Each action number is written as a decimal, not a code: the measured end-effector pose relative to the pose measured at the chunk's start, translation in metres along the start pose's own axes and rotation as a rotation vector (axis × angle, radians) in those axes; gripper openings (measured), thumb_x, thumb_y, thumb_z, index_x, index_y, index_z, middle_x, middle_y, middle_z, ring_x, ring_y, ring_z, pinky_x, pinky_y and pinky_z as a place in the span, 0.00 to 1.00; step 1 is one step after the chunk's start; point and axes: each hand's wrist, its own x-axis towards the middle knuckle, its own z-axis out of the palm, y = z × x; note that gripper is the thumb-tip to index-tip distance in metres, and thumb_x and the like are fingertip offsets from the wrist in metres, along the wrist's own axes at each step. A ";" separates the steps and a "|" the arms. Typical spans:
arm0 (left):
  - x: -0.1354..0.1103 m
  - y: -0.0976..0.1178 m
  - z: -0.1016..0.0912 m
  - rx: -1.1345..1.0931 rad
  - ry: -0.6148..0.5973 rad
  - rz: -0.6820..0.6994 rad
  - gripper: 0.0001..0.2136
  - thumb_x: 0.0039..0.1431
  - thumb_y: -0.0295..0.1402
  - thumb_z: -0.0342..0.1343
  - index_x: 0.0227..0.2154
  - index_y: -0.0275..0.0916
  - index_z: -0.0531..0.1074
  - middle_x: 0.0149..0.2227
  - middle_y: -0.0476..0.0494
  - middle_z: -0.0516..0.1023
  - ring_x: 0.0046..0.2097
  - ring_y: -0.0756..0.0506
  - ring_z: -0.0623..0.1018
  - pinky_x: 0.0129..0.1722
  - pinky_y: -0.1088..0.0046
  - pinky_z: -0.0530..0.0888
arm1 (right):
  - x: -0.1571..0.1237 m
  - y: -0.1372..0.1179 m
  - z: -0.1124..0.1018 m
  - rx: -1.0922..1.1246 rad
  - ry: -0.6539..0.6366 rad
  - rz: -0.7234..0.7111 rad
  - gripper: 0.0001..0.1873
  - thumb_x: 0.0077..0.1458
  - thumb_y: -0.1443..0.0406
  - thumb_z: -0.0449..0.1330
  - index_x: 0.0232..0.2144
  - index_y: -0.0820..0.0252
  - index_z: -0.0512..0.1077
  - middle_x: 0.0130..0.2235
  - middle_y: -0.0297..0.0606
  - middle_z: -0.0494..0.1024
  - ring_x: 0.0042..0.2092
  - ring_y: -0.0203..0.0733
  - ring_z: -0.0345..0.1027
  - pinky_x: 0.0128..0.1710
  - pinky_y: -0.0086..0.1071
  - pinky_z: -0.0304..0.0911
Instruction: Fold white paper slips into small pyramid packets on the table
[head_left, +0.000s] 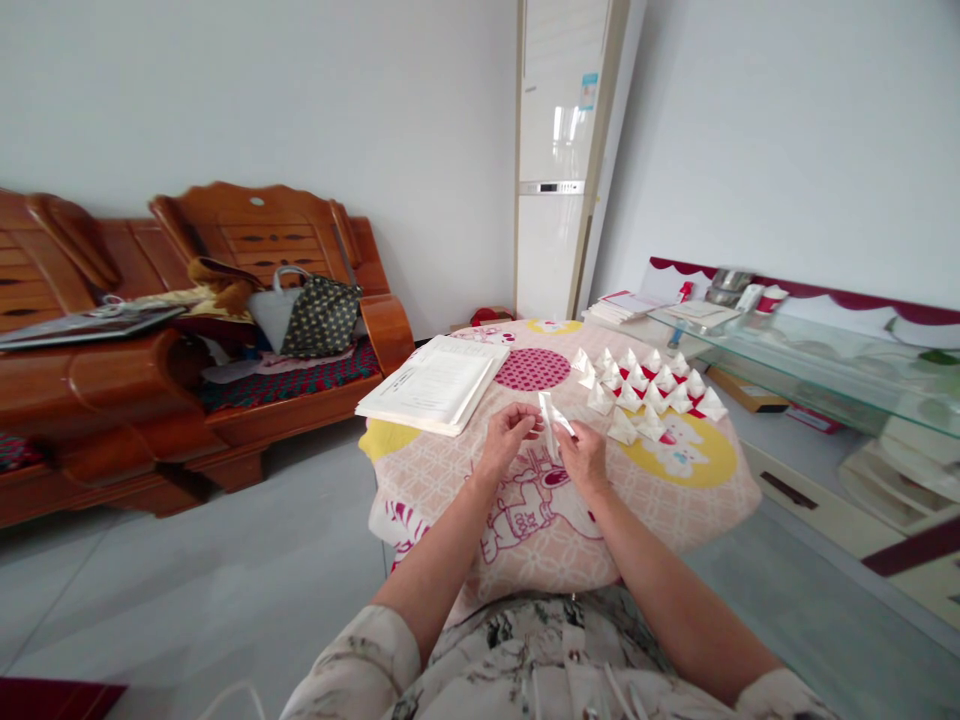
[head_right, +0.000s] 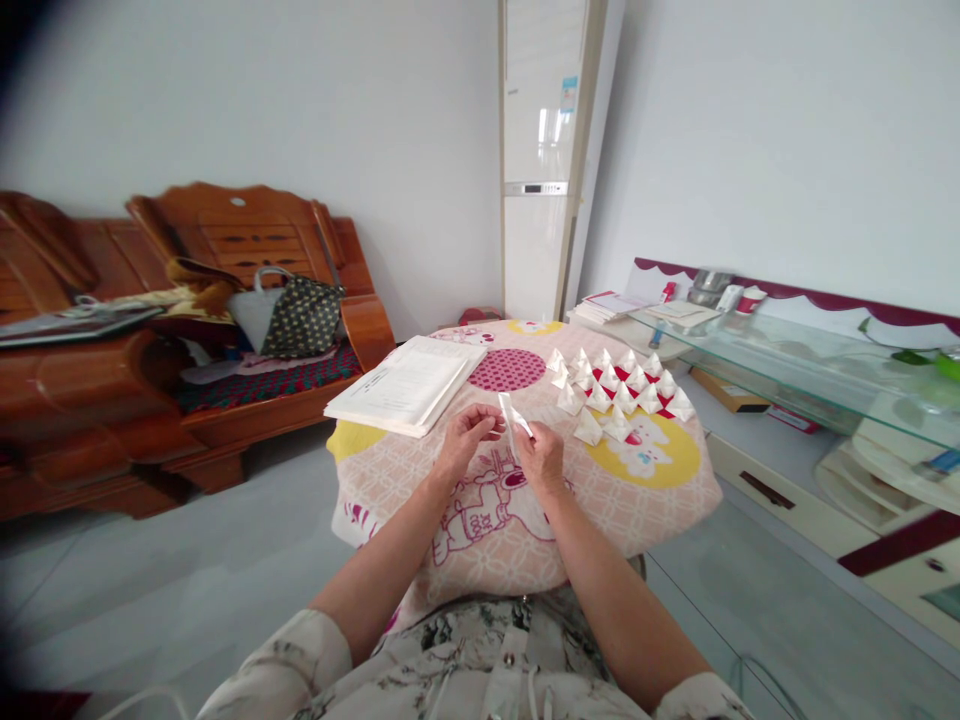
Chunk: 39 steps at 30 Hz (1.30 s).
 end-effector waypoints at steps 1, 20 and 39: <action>-0.001 0.001 0.000 -0.002 -0.001 -0.006 0.12 0.51 0.37 0.63 0.35 0.35 0.75 0.32 0.44 0.79 0.33 0.49 0.79 0.35 0.73 0.75 | 0.000 0.001 0.000 -0.002 0.002 0.009 0.20 0.59 0.54 0.55 0.18 0.54 0.63 0.18 0.34 0.67 0.25 0.40 0.62 0.27 0.32 0.55; 0.002 0.000 0.002 -0.055 -0.050 0.033 0.19 0.52 0.45 0.65 0.37 0.37 0.69 0.21 0.56 0.68 0.19 0.55 0.66 0.19 0.80 0.64 | -0.005 0.002 0.008 -0.171 -0.028 -0.224 0.20 0.65 0.60 0.48 0.23 0.57 0.69 0.25 0.39 0.71 0.28 0.41 0.62 0.31 0.33 0.53; 0.011 0.007 -0.012 -0.063 -0.095 0.028 0.17 0.50 0.43 0.67 0.32 0.36 0.71 0.30 0.49 0.75 0.29 0.52 0.76 0.32 0.75 0.75 | -0.001 -0.004 0.000 -0.015 -0.107 -0.245 0.18 0.62 0.62 0.53 0.51 0.62 0.72 0.44 0.49 0.78 0.37 0.45 0.72 0.41 0.38 0.68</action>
